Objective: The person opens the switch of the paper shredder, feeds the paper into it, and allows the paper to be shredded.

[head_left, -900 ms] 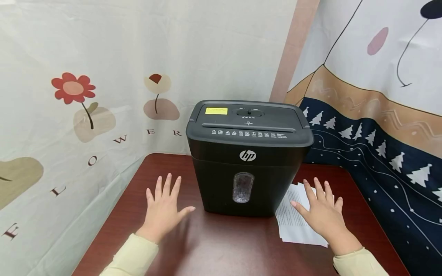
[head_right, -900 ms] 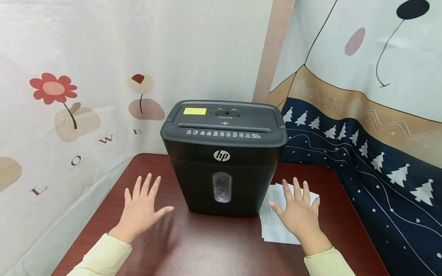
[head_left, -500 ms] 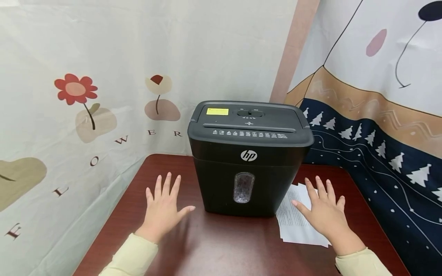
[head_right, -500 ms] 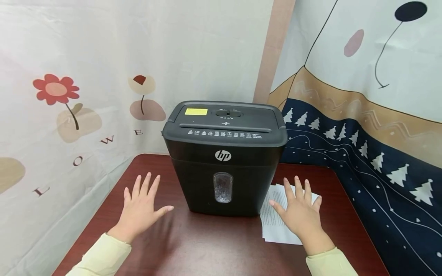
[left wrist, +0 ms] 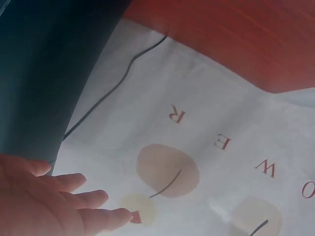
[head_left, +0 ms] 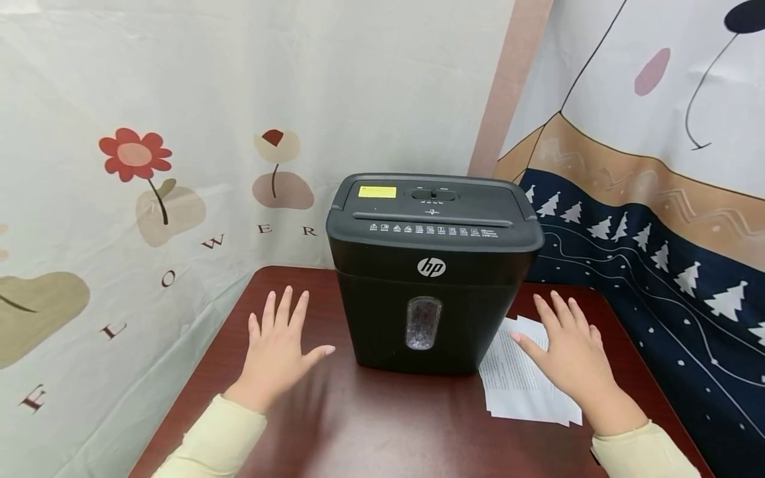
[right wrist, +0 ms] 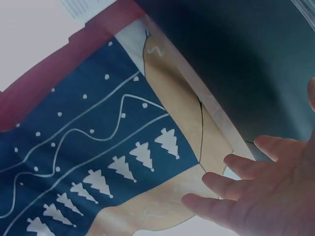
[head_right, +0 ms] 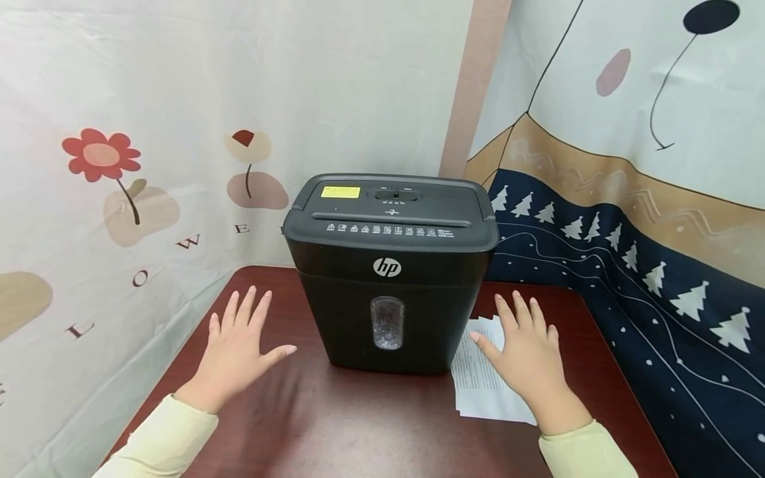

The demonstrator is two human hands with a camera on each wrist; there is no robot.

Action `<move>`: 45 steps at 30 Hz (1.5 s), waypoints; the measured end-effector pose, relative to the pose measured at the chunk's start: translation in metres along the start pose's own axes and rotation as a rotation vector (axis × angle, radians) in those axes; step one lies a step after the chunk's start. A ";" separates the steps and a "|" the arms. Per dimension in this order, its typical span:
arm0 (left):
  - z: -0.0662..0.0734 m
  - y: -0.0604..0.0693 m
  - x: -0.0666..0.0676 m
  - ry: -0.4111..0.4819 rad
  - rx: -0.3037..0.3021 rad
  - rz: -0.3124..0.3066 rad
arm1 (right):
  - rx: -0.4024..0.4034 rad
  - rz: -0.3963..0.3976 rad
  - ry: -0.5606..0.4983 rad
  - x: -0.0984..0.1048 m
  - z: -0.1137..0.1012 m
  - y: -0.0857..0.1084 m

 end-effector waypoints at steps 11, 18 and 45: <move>0.009 -0.010 0.025 0.101 -0.012 0.034 | 0.052 0.179 -0.095 0.034 -0.014 -0.002; 0.012 -0.018 0.042 0.184 -0.027 0.074 | 0.087 0.301 -0.176 0.056 -0.021 0.000; 0.047 -0.106 0.140 0.277 -0.100 0.125 | 0.357 0.473 -0.217 0.099 -0.070 -0.009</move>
Point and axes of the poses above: each hand's wrist, its own y-axis away from the middle knuckle, its own x-axis out of the back of the hand, z = x × y, the point moved 6 cm from there along -y, towards the middle knuckle, and after that the axes turned 9 degrees about -x, right-handed, at the moved point
